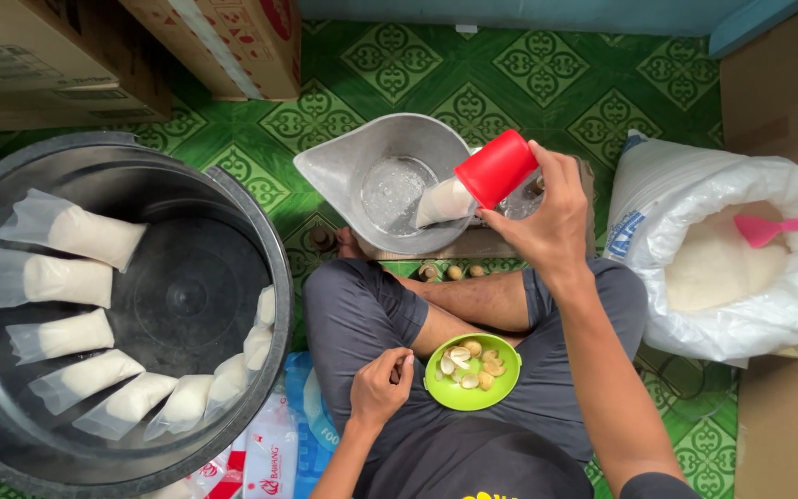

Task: The person scoops white powder from a large sack using a red cup and pours it into a metal funnel attached to a filling machine. The machine dispenses the powder into small plastic pouches that fall into a large metal basin. The person repeats this scooping and pouring cycle continuously.

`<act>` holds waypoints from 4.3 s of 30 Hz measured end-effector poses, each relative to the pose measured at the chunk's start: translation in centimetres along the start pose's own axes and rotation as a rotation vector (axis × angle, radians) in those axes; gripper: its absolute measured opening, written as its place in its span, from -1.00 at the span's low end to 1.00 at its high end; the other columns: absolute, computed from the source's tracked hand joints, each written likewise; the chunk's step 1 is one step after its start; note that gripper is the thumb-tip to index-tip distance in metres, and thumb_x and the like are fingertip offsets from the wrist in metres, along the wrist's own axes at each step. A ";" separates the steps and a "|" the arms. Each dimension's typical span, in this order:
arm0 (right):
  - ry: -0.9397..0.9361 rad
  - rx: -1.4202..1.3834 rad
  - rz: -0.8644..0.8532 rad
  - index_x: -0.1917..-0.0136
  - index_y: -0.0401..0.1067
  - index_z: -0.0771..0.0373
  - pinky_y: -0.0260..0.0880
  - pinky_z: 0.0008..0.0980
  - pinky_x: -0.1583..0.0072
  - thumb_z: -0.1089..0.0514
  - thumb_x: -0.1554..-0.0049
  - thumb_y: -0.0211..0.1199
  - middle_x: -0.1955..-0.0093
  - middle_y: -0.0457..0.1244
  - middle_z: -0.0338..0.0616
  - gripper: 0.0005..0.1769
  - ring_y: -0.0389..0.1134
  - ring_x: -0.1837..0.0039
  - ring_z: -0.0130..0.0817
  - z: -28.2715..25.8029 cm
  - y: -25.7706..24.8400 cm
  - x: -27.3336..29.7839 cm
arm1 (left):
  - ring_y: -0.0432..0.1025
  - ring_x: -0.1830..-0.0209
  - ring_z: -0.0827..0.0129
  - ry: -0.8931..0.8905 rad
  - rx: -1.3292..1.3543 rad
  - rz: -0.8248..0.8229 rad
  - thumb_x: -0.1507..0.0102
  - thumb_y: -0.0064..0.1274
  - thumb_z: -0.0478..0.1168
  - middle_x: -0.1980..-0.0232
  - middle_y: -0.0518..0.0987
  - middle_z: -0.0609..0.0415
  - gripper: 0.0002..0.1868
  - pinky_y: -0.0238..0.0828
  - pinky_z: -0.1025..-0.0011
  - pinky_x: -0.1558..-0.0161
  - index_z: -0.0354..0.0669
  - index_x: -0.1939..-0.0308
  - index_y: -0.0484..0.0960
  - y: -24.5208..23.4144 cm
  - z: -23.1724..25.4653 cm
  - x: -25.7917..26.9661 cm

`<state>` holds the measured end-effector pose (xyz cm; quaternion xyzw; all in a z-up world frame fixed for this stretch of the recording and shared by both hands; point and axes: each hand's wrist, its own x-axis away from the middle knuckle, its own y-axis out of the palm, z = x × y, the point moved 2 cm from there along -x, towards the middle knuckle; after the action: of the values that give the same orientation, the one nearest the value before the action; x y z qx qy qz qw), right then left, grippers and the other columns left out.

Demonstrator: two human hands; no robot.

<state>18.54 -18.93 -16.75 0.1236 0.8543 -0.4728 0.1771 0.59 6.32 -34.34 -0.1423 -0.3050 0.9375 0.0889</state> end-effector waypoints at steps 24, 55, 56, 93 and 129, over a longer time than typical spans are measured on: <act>0.445 -0.457 0.063 -0.38 0.23 0.40 0.32 -0.28 -0.30 0.10 0.21 0.72 -0.16 0.16 0.06 0.03 0.28 -0.20 -0.16 9.6 -3.0 4.9 | 0.39 0.41 0.35 0.289 -0.223 -0.170 -0.23 0.07 -0.25 0.37 0.41 0.19 -0.94 0.38 0.49 0.46 -0.06 0.30 0.50 5.4 2.7 -0.2; 0.917 -0.430 0.424 -0.35 0.27 0.28 0.33 -0.32 -0.33 0.08 0.12 0.48 -0.21 0.26 -0.02 -0.19 0.28 -0.28 -0.31 24.2 -17.5 14.6 | 0.41 0.07 0.13 -0.182 -0.158 -0.477 -0.34 -0.17 -0.10 0.12 0.51 0.07 -0.73 0.34 0.25 0.09 -0.01 -0.06 0.49 9.9 4.1 -0.2; 0.922 -0.427 0.434 -0.35 0.27 0.28 0.33 -0.32 -0.33 0.08 0.12 0.48 -0.21 0.26 -0.02 -0.19 0.28 -0.28 -0.31 25.1 -17.6 15.2 | 0.41 0.07 0.13 -0.173 -0.157 -0.483 -0.34 -0.17 -0.10 0.12 0.51 0.07 -0.73 0.34 0.25 0.09 -0.01 -0.06 0.49 9.7 4.4 -0.3; 1.175 -0.003 0.004 -0.29 0.26 0.26 0.32 -0.14 -0.15 -0.17 0.21 0.52 -0.16 0.14 0.06 -0.08 0.24 -0.22 0.02 32.0 -13.5 17.9 | 0.49 0.20 0.33 -0.474 -0.260 -0.633 -0.34 -0.41 0.05 0.28 0.59 0.34 -0.67 0.18 0.39 0.02 0.16 0.31 0.48 11.7 1.4 1.9; 1.182 -0.339 0.183 -0.31 0.38 0.14 0.37 -0.43 -0.24 -0.14 0.18 0.38 -0.13 0.32 -0.18 -0.20 0.33 -0.18 -0.38 23.3 -18.5 13.9 | 0.46 0.03 0.09 -0.590 -0.011 -0.611 -0.37 -0.38 0.02 0.06 0.53 0.01 -0.73 0.27 0.25 -0.04 0.00 0.06 0.34 11.6 1.6 2.5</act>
<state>3.23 -47.83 -19.91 0.4075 0.8570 -0.1650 -0.2690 -3.26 -3.20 -40.56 0.2284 -0.3504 0.8670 0.2710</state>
